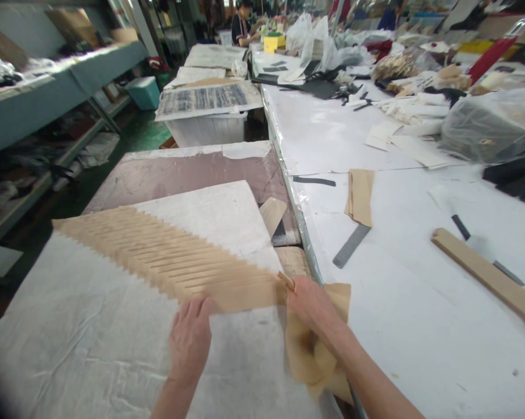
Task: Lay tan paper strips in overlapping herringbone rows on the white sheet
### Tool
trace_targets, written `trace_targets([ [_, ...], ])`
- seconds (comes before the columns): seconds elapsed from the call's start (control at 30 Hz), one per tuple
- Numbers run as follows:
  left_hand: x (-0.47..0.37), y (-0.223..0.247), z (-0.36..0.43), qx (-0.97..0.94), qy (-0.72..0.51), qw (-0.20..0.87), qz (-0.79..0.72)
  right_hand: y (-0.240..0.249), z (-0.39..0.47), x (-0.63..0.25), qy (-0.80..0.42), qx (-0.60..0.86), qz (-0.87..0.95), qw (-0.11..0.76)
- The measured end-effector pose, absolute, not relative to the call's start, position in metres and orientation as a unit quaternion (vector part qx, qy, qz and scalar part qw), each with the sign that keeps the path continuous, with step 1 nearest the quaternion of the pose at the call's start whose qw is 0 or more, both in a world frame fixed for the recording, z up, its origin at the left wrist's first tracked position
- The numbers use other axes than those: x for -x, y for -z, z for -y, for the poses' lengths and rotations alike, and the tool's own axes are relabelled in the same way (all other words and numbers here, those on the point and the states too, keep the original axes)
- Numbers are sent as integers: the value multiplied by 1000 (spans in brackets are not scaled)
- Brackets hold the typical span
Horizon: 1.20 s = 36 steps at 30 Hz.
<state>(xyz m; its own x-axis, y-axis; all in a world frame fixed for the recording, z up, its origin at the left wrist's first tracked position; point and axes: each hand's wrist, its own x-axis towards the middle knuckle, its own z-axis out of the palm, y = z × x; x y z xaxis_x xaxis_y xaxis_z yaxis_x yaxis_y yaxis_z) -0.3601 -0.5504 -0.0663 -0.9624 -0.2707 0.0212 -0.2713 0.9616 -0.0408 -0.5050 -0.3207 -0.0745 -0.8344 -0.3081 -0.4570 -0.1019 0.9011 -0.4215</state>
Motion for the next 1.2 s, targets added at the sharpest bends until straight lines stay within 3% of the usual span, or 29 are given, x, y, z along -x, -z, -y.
trace_targets([
  [0.1,357,67,549,-103,-9,0,995,62,298,505,224,66,-932,276],
  [0.17,358,59,546,-134,67,-16,989,47,287,497,352,3,-873,338],
  [0.27,362,38,528,-200,327,-51,922,21,285,475,562,-87,-681,461],
  [0.33,366,23,507,-227,514,-96,822,9,292,459,612,-87,-607,500],
  [0.43,369,10,478,-239,644,-145,712,6,304,441,629,-21,-580,517],
  [0.57,369,13,464,-259,649,-111,707,17,309,435,607,34,-600,521],
  [0.9,353,40,507,-388,620,-44,680,40,288,440,571,17,-578,583],
  [1.2,347,74,533,-456,586,-8,670,62,285,482,518,-62,-749,408],
])
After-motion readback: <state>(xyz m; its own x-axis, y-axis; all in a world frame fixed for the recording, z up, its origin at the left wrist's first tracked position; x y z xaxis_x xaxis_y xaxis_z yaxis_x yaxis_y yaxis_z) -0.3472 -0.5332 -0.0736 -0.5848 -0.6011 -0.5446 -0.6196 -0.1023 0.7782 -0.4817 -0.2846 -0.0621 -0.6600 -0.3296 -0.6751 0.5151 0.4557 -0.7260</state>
